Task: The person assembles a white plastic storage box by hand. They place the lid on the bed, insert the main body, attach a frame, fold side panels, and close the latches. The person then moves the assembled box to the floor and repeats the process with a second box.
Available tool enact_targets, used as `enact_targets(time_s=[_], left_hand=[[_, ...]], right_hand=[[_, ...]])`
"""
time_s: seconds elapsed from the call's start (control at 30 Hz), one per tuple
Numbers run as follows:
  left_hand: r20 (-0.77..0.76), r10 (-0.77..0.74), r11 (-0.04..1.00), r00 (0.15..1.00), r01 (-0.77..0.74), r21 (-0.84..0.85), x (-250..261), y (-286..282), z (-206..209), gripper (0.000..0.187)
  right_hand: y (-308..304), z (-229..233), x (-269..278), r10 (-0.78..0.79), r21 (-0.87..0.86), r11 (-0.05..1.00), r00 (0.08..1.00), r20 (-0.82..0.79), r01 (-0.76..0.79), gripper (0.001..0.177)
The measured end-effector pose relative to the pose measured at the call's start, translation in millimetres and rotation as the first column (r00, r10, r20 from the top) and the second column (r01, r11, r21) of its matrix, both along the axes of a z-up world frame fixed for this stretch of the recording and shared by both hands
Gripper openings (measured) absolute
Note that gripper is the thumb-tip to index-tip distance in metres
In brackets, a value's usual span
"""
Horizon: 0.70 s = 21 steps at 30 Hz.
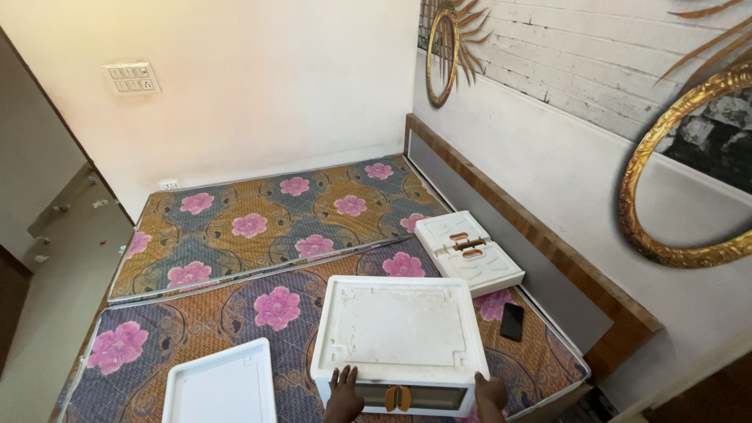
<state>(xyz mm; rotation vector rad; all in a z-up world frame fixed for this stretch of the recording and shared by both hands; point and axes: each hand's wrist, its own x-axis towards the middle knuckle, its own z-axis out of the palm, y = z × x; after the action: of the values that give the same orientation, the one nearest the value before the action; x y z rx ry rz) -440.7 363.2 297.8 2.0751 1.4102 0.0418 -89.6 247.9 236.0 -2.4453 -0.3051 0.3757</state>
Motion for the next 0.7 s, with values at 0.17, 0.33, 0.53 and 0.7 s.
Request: enact_targets(time_s=[0.17, 0.33, 0.53, 0.7], left_hand=[[-0.042, -0.054, 0.996, 0.998, 0.051, -0.066, -5.5, 12.2, 1.3, 0.097], [-0.026, -0.025, 0.993, 0.999, 0.022, -0.117, -7.3, 5.8, -5.5, 0.098], [-0.051, -0.043, 0.997, 0.998, 0.039, -0.069, -8.2, 3.0, -12.0, 0.099], [0.240, 0.089, 0.992, 0.967, -0.109, 0.071, -5.6, 4.5, -12.7, 0.074]], right_hand=[[14.2, 20.5, -22.1, -0.227, 0.215, 0.903, 0.838, -0.497, 0.372, 0.047], [7.4, 16.4, -34.6, -0.174, 0.413, 0.711, 0.712, -0.681, 0.569, 0.038], [11.1, 1.0, -45.6, 0.053, 0.367, 0.700, 0.467, -0.883, 0.613, 0.038], [13.9, 1.9, -50.3, 0.061, 0.360, 0.739, 0.475, -0.878, 0.570, 0.040]])
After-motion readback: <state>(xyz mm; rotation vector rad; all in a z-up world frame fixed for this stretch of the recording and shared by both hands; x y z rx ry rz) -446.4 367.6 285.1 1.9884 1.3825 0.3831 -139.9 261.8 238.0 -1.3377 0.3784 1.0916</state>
